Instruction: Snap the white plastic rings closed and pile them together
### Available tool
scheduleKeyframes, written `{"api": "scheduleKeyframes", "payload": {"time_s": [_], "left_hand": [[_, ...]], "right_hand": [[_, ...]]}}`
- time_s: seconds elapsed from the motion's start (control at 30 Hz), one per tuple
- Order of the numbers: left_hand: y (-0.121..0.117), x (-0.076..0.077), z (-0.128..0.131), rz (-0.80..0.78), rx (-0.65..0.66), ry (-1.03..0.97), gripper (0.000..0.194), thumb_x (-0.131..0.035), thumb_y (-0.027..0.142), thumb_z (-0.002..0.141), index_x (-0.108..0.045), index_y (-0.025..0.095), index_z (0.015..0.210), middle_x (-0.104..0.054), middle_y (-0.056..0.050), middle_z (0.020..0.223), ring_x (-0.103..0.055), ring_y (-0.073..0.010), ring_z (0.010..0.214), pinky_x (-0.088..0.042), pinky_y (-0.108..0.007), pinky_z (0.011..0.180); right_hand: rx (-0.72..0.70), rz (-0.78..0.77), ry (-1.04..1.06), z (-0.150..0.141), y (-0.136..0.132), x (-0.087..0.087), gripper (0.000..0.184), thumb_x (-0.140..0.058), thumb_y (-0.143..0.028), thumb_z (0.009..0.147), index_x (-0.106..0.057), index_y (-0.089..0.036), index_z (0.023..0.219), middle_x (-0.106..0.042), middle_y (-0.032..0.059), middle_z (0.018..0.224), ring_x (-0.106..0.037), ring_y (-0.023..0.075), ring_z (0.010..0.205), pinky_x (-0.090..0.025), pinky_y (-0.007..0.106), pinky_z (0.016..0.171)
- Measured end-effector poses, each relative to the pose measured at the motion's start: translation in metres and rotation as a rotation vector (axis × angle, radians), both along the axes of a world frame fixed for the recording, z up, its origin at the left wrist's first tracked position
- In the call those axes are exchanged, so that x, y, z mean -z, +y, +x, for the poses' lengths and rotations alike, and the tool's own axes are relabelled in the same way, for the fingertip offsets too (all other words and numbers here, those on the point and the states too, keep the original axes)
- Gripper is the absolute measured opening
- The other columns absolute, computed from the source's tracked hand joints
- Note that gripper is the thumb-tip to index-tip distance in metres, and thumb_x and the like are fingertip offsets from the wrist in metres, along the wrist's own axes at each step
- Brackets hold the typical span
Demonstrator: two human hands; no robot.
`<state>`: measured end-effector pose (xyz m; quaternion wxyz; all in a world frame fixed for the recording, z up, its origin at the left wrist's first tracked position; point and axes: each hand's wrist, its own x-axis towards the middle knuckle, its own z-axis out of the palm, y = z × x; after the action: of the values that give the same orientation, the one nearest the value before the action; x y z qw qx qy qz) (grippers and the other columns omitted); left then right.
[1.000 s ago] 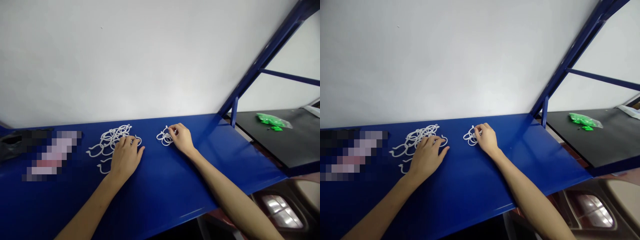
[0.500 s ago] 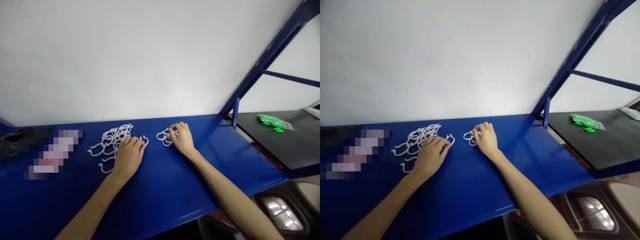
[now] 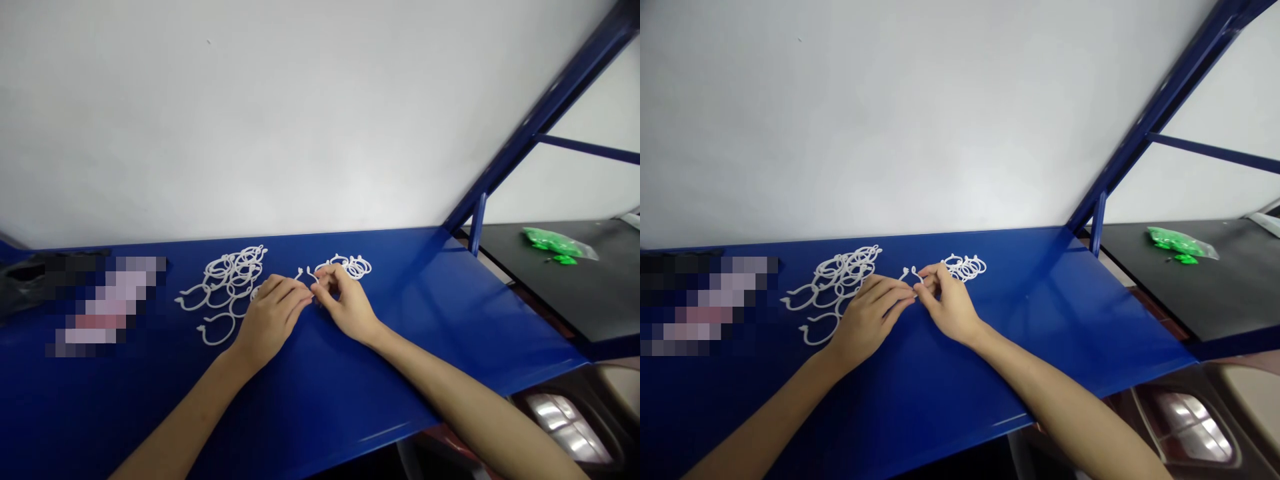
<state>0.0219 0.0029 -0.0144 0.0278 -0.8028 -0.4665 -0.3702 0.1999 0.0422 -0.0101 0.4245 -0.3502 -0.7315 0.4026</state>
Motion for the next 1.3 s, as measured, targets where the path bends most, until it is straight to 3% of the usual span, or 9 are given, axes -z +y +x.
{"api": "scheduleKeyframes", "payload": {"time_s": [0.1,0.2,0.3,0.4,0.6,0.83,1.0,1.13,1.3], "left_hand": [[0.001,-0.002,0.000,-0.002,-0.169,-0.172,0.014,-0.055,0.032,0.095,-0.065,0.023,0.101,-0.067,-0.007,0.107,-0.061,-0.0217,0.102,-0.052,-0.038,0.087],[0.004,-0.003,-0.004,-0.205,-0.307,-0.380,0.024,-0.057,0.041,0.093,-0.065,0.022,0.106,-0.071,-0.006,0.102,-0.066,-0.0197,0.085,-0.054,-0.034,0.074],[0.005,-0.004,-0.007,-0.462,-0.219,-0.517,0.030,-0.053,0.049,0.093,-0.068,0.023,0.096,-0.075,-0.002,0.087,-0.065,-0.0162,0.067,-0.052,-0.030,0.066],[0.001,-0.005,-0.003,-0.462,-0.176,-0.573,0.030,-0.052,0.047,0.093,-0.068,0.022,0.088,-0.074,0.000,0.081,-0.065,-0.0155,0.065,-0.051,-0.028,0.064],[-0.006,-0.001,0.004,-0.278,-0.206,-0.448,0.023,-0.050,0.035,0.094,-0.065,0.023,0.083,-0.073,0.001,0.076,-0.068,-0.0169,0.068,-0.052,-0.029,0.068],[0.001,-0.005,-0.002,-0.186,-0.132,-0.291,0.021,-0.049,0.034,0.096,-0.066,0.023,0.090,-0.074,-0.002,0.088,-0.069,-0.0184,0.081,-0.054,-0.031,0.076],[0.012,-0.004,-0.019,-0.112,-0.267,0.028,0.031,-0.041,0.023,0.095,-0.068,0.022,0.111,-0.074,-0.008,0.105,-0.062,-0.0268,0.105,-0.048,-0.047,0.097],[0.015,0.006,-0.032,-0.174,-0.379,0.250,0.031,-0.045,0.021,0.090,-0.072,0.021,0.106,-0.072,-0.011,0.105,-0.059,-0.0325,0.105,-0.047,-0.050,0.090],[0.016,0.009,-0.033,-0.214,-0.366,0.264,0.030,-0.043,0.021,0.091,-0.073,0.024,0.097,-0.073,-0.010,0.098,-0.059,-0.0315,0.096,-0.046,-0.047,0.082]], "right_hand": [[-0.013,0.015,0.021,0.000,-0.001,-0.002,0.020,-0.053,-0.028,0.097,-0.053,-0.023,0.117,-0.061,-0.0034,0.076,-0.064,0.0123,0.068,-0.052,0.026,0.066],[-0.027,0.049,0.011,-0.001,-0.003,-0.003,0.020,-0.053,-0.026,0.097,-0.058,-0.021,0.116,-0.064,-0.0023,0.077,-0.064,0.0117,0.068,-0.052,0.025,0.065],[-0.058,0.099,-0.032,-0.002,-0.006,-0.001,0.015,-0.055,-0.026,0.097,-0.064,-0.020,0.108,-0.065,-0.0015,0.076,-0.063,0.0117,0.066,-0.051,0.025,0.065],[-0.049,0.136,-0.057,-0.001,-0.009,0.000,0.013,-0.057,-0.028,0.097,-0.067,-0.019,0.095,-0.067,-0.0006,0.075,-0.062,0.0123,0.066,-0.050,0.025,0.066],[-0.072,0.189,-0.091,0.002,-0.013,0.001,0.013,-0.057,-0.025,0.098,-0.070,-0.021,0.097,-0.073,0.0020,0.085,-0.068,0.0139,0.072,-0.052,0.025,0.071],[-0.048,0.346,-0.131,0.004,-0.006,0.003,0.019,-0.054,-0.027,0.100,-0.072,-0.024,0.107,-0.075,0.0052,0.096,-0.070,0.0178,0.085,-0.055,0.031,0.080],[0.278,0.380,-0.180,0.025,0.034,-0.009,0.021,-0.056,-0.028,0.096,-0.075,-0.022,0.102,-0.073,0.0074,0.097,-0.067,0.0188,0.083,-0.053,0.033,0.078],[0.607,0.116,-0.278,0.057,0.074,-0.006,0.023,-0.059,-0.032,0.088,-0.075,-0.018,0.095,-0.073,0.0057,0.090,-0.063,0.0176,0.074,-0.050,0.032,0.077],[0.636,0.005,-0.323,0.073,0.093,0.009,0.021,-0.059,-0.033,0.081,-0.072,-0.016,0.084,-0.072,0.0041,0.078,-0.063,0.0175,0.069,-0.049,0.030,0.071]]}}
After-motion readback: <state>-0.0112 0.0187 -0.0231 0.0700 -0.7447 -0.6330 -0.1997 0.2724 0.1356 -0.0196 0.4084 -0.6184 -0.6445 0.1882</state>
